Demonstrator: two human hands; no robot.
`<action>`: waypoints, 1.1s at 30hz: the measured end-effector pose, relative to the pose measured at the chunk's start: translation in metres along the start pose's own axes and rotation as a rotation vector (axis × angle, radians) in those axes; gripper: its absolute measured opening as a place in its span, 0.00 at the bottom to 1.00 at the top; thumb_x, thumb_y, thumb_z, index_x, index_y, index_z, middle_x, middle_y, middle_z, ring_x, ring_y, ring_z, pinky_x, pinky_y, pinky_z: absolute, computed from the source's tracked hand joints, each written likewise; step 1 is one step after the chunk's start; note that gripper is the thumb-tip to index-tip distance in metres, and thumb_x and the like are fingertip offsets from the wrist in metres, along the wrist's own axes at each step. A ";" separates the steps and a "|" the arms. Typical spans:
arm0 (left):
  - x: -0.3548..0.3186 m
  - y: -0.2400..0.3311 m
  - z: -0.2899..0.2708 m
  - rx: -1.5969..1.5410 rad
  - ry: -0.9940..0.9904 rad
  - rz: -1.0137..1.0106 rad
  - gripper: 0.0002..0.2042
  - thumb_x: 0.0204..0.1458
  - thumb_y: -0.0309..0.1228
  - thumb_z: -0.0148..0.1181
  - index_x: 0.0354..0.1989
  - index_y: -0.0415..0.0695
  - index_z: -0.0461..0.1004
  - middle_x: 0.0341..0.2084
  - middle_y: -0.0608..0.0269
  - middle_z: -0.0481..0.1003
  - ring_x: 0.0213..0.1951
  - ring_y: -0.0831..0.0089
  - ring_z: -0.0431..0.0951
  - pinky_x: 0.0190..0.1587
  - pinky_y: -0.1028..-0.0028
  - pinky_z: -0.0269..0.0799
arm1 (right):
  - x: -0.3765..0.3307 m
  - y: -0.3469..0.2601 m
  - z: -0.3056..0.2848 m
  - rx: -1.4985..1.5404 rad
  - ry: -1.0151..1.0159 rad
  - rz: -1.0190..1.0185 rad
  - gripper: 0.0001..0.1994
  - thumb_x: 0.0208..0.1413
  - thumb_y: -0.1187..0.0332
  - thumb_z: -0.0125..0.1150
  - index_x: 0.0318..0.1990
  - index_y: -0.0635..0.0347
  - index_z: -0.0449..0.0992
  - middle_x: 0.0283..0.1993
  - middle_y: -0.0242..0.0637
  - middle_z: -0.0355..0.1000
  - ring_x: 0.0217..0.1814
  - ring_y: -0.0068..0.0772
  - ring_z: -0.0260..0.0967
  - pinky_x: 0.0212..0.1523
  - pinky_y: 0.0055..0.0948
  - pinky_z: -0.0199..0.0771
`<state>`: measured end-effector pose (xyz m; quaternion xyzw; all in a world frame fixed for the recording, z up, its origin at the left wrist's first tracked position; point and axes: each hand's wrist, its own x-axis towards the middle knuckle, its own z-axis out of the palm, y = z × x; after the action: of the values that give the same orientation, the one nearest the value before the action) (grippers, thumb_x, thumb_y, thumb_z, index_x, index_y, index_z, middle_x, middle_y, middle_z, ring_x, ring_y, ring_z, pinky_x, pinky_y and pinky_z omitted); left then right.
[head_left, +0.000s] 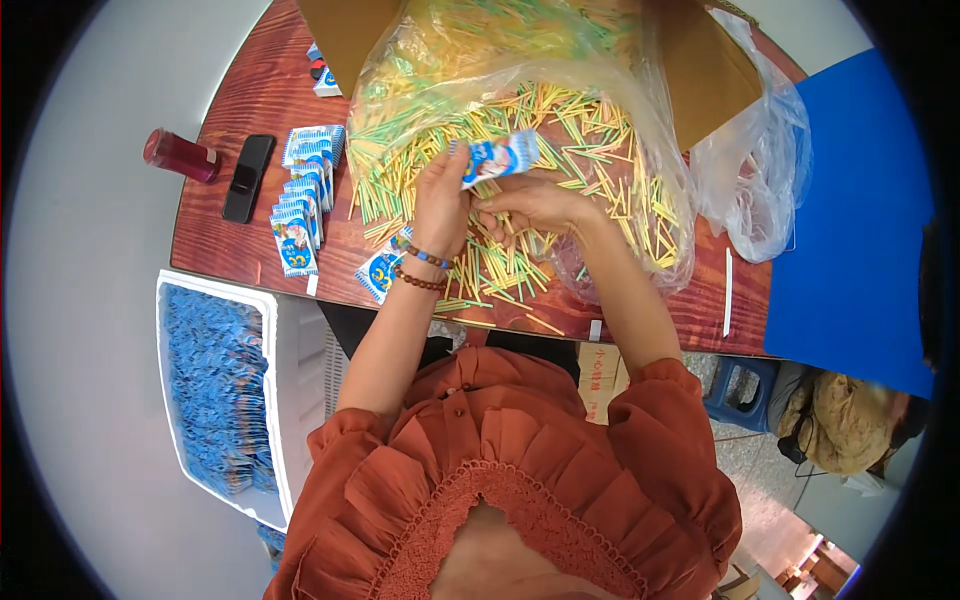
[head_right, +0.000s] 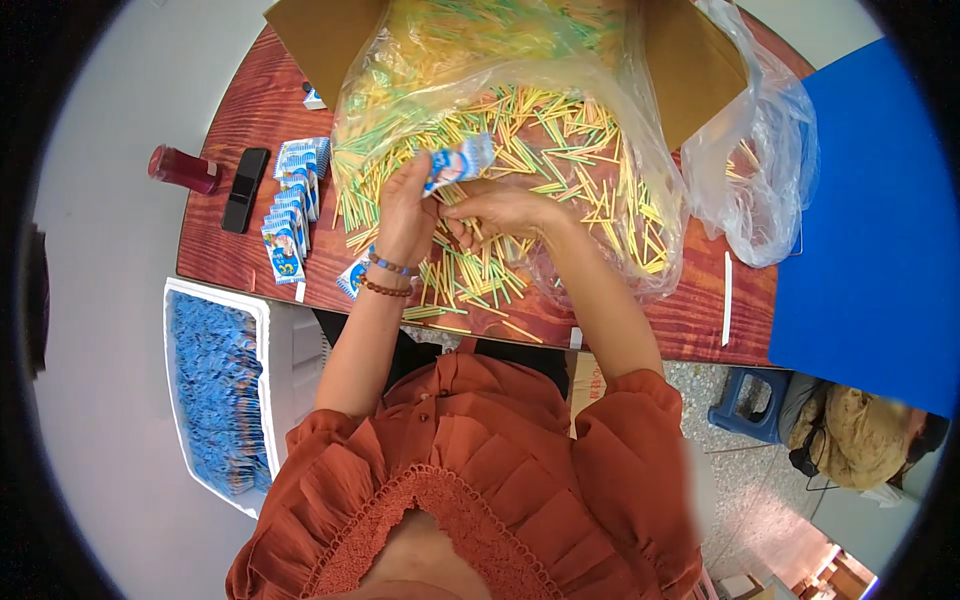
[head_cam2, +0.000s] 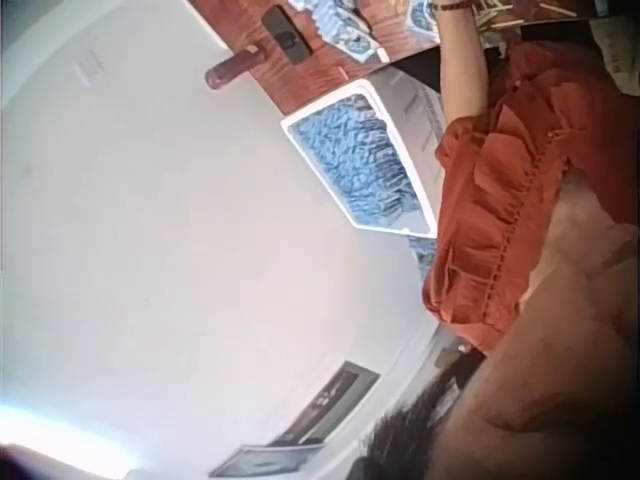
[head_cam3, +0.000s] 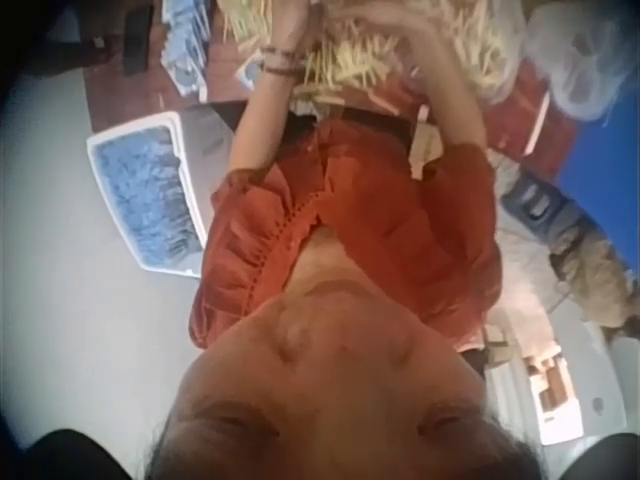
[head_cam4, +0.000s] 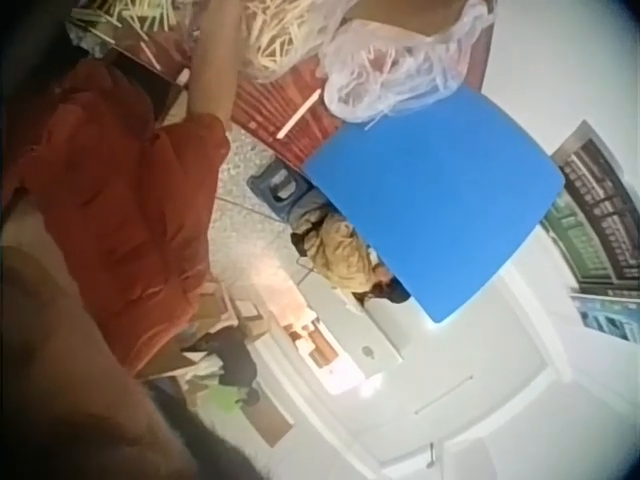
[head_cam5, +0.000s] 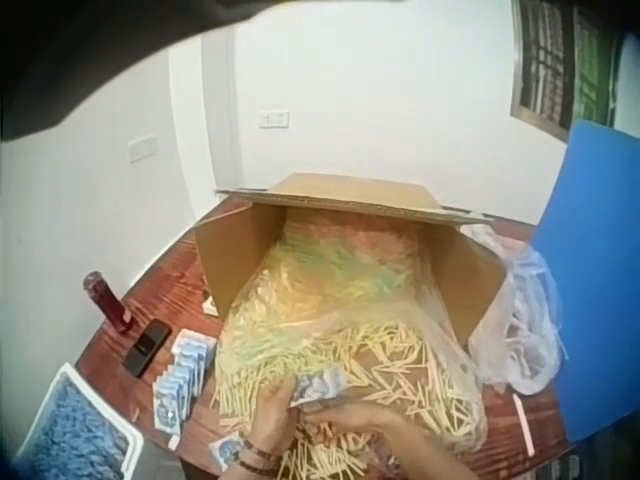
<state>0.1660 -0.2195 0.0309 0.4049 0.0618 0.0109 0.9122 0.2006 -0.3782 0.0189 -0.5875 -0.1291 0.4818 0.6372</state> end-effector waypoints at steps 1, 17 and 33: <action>-0.001 -0.001 0.000 0.087 -0.014 -0.066 0.11 0.63 0.36 0.51 0.35 0.42 0.74 0.30 0.68 0.77 0.32 0.80 0.75 0.39 0.76 0.72 | 0.004 0.003 -0.002 0.028 -0.006 0.035 0.11 0.62 0.63 0.52 0.34 0.62 0.70 0.27 0.35 0.70 0.26 0.25 0.68 0.24 0.24 0.70; -0.024 -0.001 -0.005 -0.054 0.148 0.161 0.12 0.63 0.36 0.50 0.34 0.41 0.75 0.32 0.66 0.77 0.34 0.81 0.75 0.40 0.75 0.72 | -0.004 -0.069 0.083 0.073 0.836 -1.128 0.24 0.67 0.54 0.39 0.38 0.69 0.73 0.48 0.52 0.73 0.56 0.38 0.66 0.63 0.37 0.53; -0.023 -0.007 -0.004 -0.214 0.201 0.182 0.11 0.63 0.34 0.51 0.34 0.41 0.75 0.29 0.70 0.76 0.31 0.85 0.72 0.36 0.81 0.69 | 0.020 -0.047 0.089 -0.023 0.742 -1.006 0.18 0.67 0.59 0.37 0.46 0.64 0.69 0.62 0.46 0.63 0.73 0.41 0.45 0.70 0.38 0.41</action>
<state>0.1423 -0.2229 0.0252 0.3060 0.1144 0.1406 0.9346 0.1675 -0.2999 0.0759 -0.5898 -0.1650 -0.1146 0.7822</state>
